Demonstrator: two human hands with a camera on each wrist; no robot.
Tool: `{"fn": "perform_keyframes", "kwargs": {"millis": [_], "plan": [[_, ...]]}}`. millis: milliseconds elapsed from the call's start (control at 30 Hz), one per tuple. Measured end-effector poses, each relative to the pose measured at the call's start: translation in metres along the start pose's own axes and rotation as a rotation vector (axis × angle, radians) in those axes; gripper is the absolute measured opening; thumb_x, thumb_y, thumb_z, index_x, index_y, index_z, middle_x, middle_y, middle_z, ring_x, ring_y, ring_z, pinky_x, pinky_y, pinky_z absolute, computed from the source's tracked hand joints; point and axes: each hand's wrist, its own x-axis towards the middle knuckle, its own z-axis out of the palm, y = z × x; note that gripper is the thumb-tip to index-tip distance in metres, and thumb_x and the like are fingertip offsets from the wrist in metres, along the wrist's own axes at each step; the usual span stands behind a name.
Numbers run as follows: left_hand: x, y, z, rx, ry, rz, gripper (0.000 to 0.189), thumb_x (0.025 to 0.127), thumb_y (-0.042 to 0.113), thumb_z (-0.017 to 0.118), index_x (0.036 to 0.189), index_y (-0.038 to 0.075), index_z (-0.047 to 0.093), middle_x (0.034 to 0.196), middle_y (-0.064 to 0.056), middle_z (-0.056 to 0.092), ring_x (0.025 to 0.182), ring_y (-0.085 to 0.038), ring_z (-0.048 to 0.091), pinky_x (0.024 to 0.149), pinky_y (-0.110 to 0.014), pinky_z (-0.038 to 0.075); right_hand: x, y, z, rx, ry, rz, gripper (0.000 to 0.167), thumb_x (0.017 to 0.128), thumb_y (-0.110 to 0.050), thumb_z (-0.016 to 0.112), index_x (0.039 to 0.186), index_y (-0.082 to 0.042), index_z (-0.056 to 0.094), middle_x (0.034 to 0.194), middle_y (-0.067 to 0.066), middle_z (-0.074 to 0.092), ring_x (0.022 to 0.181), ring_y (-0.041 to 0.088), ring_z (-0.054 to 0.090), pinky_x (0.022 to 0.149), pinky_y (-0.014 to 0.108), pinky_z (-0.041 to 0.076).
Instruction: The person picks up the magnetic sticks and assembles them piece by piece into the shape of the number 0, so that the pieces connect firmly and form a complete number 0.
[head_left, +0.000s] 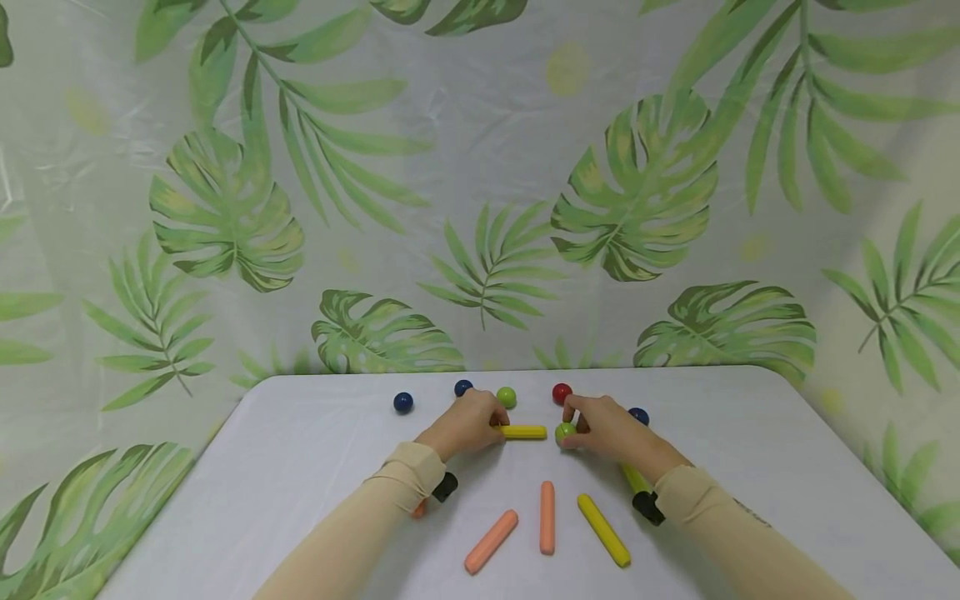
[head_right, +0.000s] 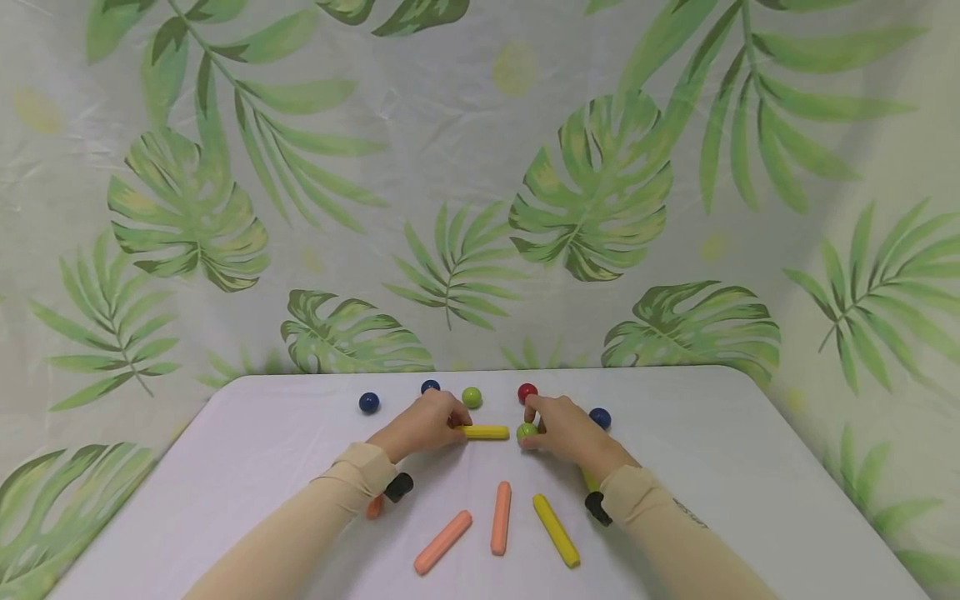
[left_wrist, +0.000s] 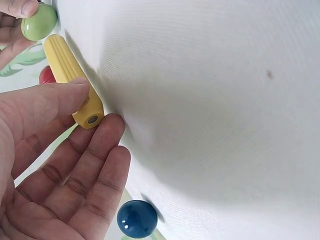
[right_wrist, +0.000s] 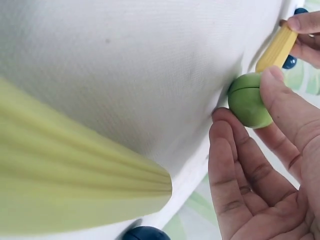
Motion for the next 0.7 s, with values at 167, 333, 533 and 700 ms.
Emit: {"fn": "perform_keyframes", "kwargs": {"millis": [167,333,533,700], "plan": [[0.0,0.001,0.0005,0.008,-0.003,0.001,0.014,0.091,0.01,0.085,0.105,0.007,0.084,0.092,-0.003,0.078,0.078,-0.008,0.061,0.075,-0.024,0.055,0.0022,0.0013,-0.0016,-0.003,-0.015,-0.021,0.03,0.091,-0.022,0.087,0.105,-0.011,0.063,0.079,0.001,0.062,0.07,0.015,0.053,0.067,0.027,0.046],[0.0014,0.0012,0.0013,0.01,-0.007,0.008,0.014,0.091,0.01,0.085,0.105,0.007,0.084,0.092,-0.003,0.078,0.078,-0.007,0.061,0.075,-0.023,0.055,0.0052,0.0034,-0.0016,-0.015,-0.03,-0.028,0.031,0.091,-0.024,0.088,0.105,-0.013,0.062,0.081,0.0,0.064,0.072,0.015,0.054,0.068,0.027,0.046],[0.0023,0.0039,0.0008,0.022,-0.014,0.003,0.014,0.091,0.01,0.085,0.106,0.008,0.084,0.092,-0.001,0.077,0.078,-0.006,0.06,0.075,-0.022,0.054,0.0073,0.0064,-0.0012,-0.019,-0.043,-0.035,0.032,0.091,-0.025,0.088,0.106,-0.013,0.062,0.083,0.0,0.064,0.074,0.015,0.054,0.069,0.028,0.047],[0.0024,0.0067,-0.0001,0.018,-0.017,0.001,0.014,0.091,0.009,0.085,0.106,0.008,0.085,0.092,-0.001,0.077,0.078,-0.006,0.059,0.074,-0.022,0.053,0.0065,0.0064,-0.002,-0.006,-0.046,-0.049,0.032,0.091,-0.025,0.088,0.105,-0.012,0.061,0.084,0.001,0.064,0.075,0.015,0.054,0.07,0.027,0.047]]}}
